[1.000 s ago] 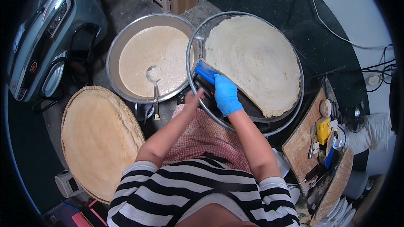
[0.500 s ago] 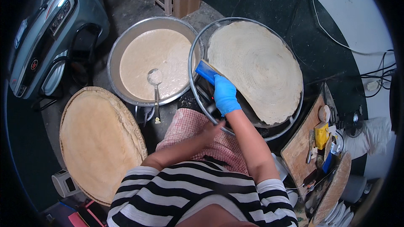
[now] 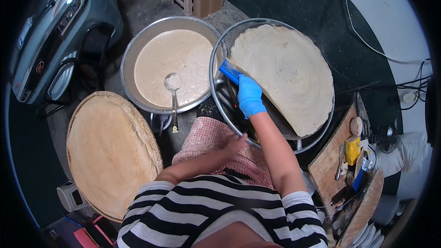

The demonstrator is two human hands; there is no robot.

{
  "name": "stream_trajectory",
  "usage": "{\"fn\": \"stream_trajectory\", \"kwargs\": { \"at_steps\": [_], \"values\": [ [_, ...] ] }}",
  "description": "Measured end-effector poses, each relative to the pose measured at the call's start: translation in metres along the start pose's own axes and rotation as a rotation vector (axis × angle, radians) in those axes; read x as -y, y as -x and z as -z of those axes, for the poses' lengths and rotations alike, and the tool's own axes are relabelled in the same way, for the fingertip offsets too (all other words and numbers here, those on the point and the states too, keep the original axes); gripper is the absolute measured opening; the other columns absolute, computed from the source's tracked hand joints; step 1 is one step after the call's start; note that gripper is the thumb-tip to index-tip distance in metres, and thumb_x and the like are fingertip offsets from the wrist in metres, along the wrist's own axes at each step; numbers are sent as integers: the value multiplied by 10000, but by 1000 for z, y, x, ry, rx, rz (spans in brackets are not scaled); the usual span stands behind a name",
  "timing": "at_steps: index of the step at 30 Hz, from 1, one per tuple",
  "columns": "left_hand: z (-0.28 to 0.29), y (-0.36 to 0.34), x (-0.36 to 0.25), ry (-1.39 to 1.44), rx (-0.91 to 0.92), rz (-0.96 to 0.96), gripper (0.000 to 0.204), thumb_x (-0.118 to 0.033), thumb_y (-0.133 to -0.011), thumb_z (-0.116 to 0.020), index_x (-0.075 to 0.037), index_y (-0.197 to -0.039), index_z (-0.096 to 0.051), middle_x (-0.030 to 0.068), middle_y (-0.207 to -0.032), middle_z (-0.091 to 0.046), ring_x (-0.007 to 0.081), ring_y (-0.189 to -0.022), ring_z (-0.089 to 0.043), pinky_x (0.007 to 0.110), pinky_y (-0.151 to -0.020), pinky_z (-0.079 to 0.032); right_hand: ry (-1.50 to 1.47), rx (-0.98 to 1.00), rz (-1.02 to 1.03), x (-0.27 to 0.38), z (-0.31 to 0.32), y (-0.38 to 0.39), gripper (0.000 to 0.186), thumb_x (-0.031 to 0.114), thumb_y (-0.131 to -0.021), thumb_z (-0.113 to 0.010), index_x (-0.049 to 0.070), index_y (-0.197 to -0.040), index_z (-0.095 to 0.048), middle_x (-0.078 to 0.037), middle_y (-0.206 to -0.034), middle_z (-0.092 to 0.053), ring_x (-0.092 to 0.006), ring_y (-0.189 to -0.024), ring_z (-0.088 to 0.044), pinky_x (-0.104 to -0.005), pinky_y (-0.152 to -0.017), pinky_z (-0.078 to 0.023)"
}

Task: The person ladles batter onto a hot griddle, spreads it into a thin circle, cooks it, then lifts and folds the crepe before placing it on a tray. The cycle repeats with a second crepe.

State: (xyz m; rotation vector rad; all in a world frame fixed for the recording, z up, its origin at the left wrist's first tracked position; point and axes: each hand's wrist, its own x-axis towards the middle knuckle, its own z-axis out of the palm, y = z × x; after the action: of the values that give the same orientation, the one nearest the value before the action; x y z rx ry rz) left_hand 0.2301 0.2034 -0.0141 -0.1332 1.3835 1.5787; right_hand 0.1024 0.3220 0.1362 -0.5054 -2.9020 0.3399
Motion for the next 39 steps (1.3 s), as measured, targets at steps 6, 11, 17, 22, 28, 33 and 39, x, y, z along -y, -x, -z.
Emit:
{"fn": "stream_trajectory", "kwargs": {
  "at_steps": [6, 11, 17, 22, 28, 33, 39],
  "values": [
    [55, -41, -57, -34, -296, -110, 346, -389, -824, -604, -51, -756, -588, 35, -664, -565, 124, -609, -511, 287, -555, -393, 36, -76, 37, -1, -2, -9, 84, 49, -810, -476, 19, -824, -554, -199, -791, -601, -347, -727, -611, -430, -654, -495],
    [64, -48, -65, -11, -240, -269, 332, -347, -895, -492, -91, -707, -589, 36, -628, -575, 137, -570, -515, 284, -534, -397, 16, -114, 37, -3, -2, -14, 98, 45, -814, -465, 16, -817, -558, -203, -776, -604, -354, -734, -610, -432, -657, -493],
    [-11, 1, 8, -26, -80, -10, 344, -385, -845, -568, -50, -766, -572, 60, -706, -595, 166, -595, -556, 309, -551, -445, 28, -32, -16, -10, -2, -23, 183, 11, -782, -468, 24, -942, -555, -198, -843, -604, -367, -794, -594, -442, -704, -474],
    [51, -28, -66, -130, -318, -214, 340, -375, -853, -569, -54, -742, -579, 34, -692, -577, 138, -602, -512, 275, -559, -406, 12, -31, -32, -17, 0, -27, 174, 13, -788, -464, 23, -931, -561, -205, -845, -604, -374, -797, -593, -449, -709, -471],
    [49, -19, -61, -260, -221, -191, 328, -313, -918, -445, -43, -816, -599, 55, -726, -603, 162, -568, -541, 256, -512, -401, 10, -65, -62, -26, -2, -28, 146, 21, -790, -470, 24, -903, -562, -215, -844, -602, -382, -801, -592, -451, -711, -472],
    [-12, 12, 10, 57, 165, 146, 360, -337, -926, -432, -8, -997, -559, 103, -848, -619, 172, -743, -601, 294, -661, -481, 58, -69, -110, -41, -4, -30, 120, 24, -784, -483, 28, -876, -560, -216, -837, -602, -384, -791, -593, -457, -704, -473],
    [15, 15, -13, 71, 318, 280, 276, -279, -902, -509, -45, -1044, -544, 82, -892, -598, 189, -779, -583, 300, -687, -478, 116, -141, -163, -60, 0, -39, 103, 40, -799, -470, 28, -841, -563, -215, -836, -602, -382, -788, -597, -456, -700, -476]
  ]
}}
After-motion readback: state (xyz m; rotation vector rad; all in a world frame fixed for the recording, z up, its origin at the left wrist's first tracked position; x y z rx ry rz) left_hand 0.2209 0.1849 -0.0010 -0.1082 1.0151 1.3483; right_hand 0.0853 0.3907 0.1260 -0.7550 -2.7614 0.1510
